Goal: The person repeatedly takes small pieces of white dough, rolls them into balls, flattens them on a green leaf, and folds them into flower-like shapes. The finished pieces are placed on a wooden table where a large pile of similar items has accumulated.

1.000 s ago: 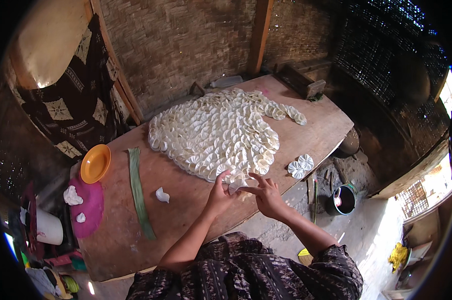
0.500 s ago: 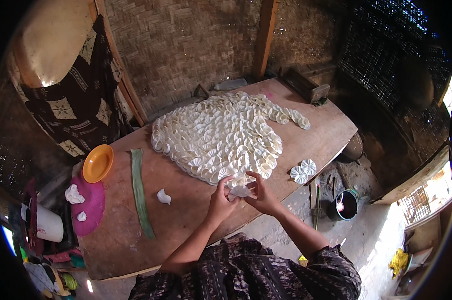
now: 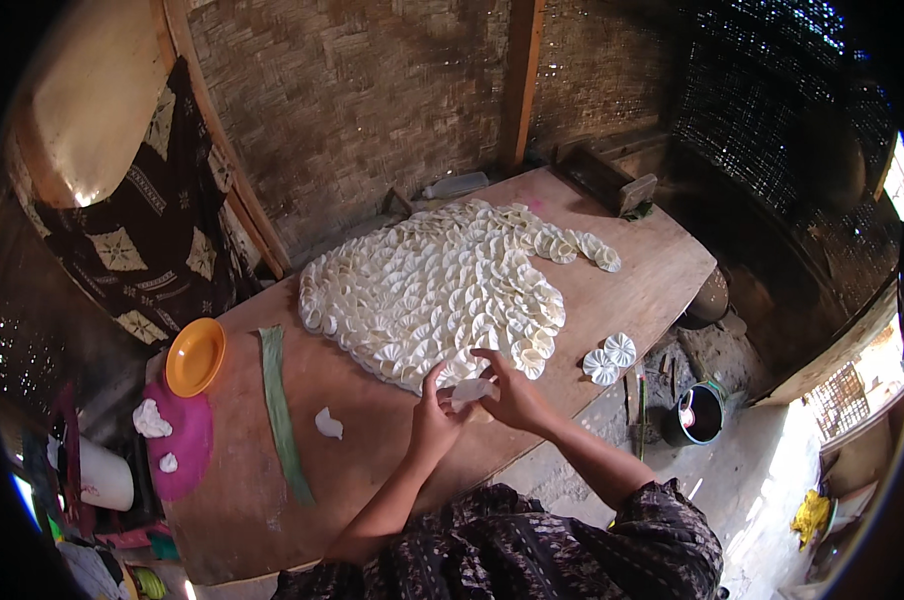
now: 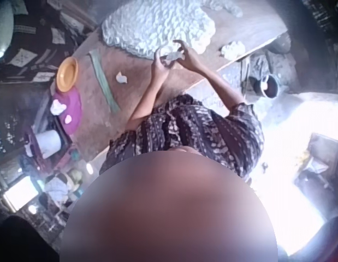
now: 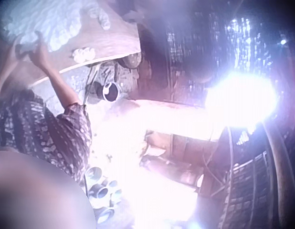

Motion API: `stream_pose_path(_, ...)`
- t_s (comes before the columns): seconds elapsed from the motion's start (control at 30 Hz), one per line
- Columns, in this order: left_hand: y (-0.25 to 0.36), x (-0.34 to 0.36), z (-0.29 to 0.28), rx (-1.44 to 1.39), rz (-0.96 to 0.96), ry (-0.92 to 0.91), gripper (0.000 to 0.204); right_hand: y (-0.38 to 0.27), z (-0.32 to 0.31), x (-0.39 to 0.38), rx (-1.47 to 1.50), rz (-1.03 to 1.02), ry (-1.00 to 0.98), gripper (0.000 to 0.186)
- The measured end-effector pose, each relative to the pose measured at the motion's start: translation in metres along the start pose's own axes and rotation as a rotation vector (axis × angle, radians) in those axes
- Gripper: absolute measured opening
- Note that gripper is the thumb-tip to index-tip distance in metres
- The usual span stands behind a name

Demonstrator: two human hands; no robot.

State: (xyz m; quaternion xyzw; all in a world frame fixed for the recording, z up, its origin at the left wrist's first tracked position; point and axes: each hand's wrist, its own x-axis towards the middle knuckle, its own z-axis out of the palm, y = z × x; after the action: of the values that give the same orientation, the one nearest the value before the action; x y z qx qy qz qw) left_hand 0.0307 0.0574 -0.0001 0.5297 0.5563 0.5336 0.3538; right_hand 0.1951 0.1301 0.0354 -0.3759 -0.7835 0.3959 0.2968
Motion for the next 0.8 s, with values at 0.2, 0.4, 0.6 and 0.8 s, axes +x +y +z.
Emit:
stream_pose_path(0.2, -0.002, 0.004, -0.078, 0.198, 0.091, 0.16, 0.077, 0.111, -0.12, 0.11, -0.229, 0.237, 0.358, 0.061)
stream_pose_path(0.4, -0.035, -0.039, -0.182, 1.051, -0.105, 0.218, 0.063, 0.205, -0.188, 0.177, 0.212, 0.621, 0.423, 0.034)
stream_pose_path(0.6, -0.054, -0.057, -0.2, 1.007, -0.13, 0.241, 0.054, 0.229, -0.159, 0.197, 0.193, 0.727, 0.342, 0.034)
stream_pose_path(0.8, -0.041, -0.054, -0.19, 0.734, -0.215, 0.352, 0.04, 0.207, -0.156, 0.19, -0.754, 0.555, 0.221, 0.034)
